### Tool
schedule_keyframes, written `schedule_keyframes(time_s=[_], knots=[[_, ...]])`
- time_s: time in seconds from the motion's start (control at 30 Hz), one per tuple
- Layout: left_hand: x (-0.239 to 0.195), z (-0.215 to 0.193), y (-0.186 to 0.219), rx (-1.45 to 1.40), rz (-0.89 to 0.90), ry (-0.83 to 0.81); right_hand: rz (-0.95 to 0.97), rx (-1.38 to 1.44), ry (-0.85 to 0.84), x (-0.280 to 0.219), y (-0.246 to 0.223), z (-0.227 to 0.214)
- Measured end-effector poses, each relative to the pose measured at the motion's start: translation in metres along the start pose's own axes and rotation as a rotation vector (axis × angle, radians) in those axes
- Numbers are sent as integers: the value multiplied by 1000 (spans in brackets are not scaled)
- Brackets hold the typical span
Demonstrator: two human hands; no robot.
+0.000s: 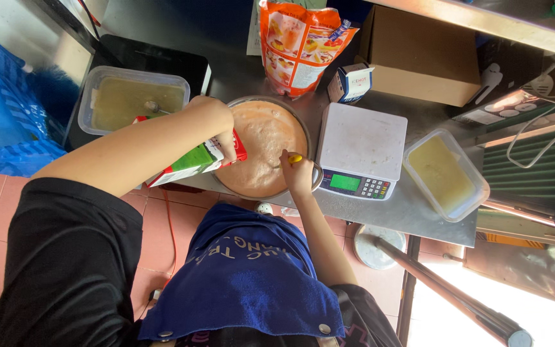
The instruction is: The person pours milk from a carton into a large metal pot containing a pinkish liquid and stirs the mixture with a yellow-handled spoon. The person continues stirring the mixture throughout the clip.
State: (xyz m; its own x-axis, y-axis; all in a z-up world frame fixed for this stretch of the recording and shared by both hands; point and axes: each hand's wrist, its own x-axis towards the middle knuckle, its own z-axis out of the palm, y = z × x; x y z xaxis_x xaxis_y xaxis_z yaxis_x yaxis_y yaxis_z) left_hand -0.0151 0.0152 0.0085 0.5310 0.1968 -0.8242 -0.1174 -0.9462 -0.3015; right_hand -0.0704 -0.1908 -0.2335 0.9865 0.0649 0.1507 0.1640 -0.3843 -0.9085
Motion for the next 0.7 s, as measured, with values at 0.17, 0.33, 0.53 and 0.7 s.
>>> schedule_keyframes(time_s=[0.17, 0.33, 0.53, 0.7], knots=[[-5, 1, -8, -34, 23, 50, -285, -129, -22, 6, -27, -40], [-7, 13, -13, -146, 9, 115, -530, -142, -65, 27, -50, -74], [-6, 23, -14, -151, 16, 85, -772, -486, -265, 50, -47, -68], [-6, 32, -24, -189, 30, 125, -757, -516, -292, 48, -42, -79]])
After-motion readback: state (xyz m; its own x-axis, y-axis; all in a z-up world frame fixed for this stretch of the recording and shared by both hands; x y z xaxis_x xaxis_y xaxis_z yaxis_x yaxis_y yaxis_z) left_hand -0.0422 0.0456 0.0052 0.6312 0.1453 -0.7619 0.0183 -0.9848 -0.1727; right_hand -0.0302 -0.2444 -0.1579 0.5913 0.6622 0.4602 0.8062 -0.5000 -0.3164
